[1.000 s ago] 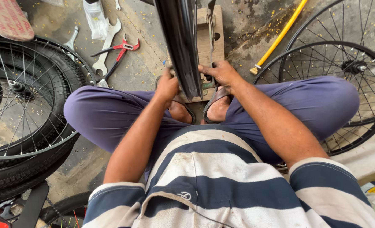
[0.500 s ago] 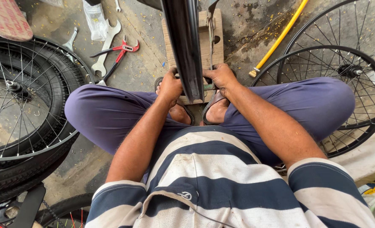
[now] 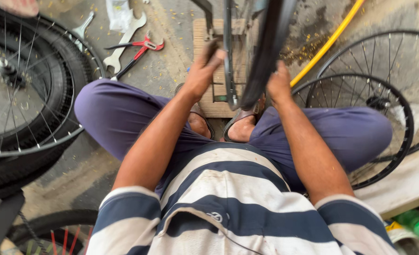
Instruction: The person sits on the floor in front of a bicycle wheel held in a truing stand and works around the rim tightening spokes with a small spoke wrench, occasionally using pliers and a spanner on the hub, and rotating the wheel to continue working on other spokes.
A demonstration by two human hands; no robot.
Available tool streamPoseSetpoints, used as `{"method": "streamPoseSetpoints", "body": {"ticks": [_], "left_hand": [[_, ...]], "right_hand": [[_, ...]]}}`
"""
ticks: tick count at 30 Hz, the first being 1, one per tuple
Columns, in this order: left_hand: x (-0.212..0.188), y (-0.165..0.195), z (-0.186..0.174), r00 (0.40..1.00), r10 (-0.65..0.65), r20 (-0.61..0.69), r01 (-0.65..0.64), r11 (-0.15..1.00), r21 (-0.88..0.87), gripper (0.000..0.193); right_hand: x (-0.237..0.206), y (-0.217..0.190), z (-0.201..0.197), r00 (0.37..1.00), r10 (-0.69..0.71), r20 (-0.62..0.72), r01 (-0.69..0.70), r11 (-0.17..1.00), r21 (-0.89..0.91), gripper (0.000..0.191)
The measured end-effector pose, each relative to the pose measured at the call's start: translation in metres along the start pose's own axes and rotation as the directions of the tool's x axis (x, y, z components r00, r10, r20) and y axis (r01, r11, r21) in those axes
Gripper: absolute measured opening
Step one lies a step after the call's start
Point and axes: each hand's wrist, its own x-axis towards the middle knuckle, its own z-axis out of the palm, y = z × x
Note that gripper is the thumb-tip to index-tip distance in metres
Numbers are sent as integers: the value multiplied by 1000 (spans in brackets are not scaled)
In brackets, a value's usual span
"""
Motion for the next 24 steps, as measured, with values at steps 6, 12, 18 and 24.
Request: {"method": "streamPoseSetpoints", "body": {"ticks": [6,12,18,24], "left_hand": [[6,-2,-4,980,77,184,-40,980,-194,80],[11,-8,-16,988,90,129,-62,976,-210,81],[15,-11,-20,992,94,82,-82,986,-144,80],[18,-16,-24,996,86,14,-84,991,-105,69]], "right_hand": [[-20,-27,5,909,251,334,-349,894,279,31],[-31,-53,34,905,247,346,-304,945,119,35],[-39,-47,39,956,105,273,-74,990,-123,34],[-33,-45,39,955,217,202,-214,976,-38,31]]}}
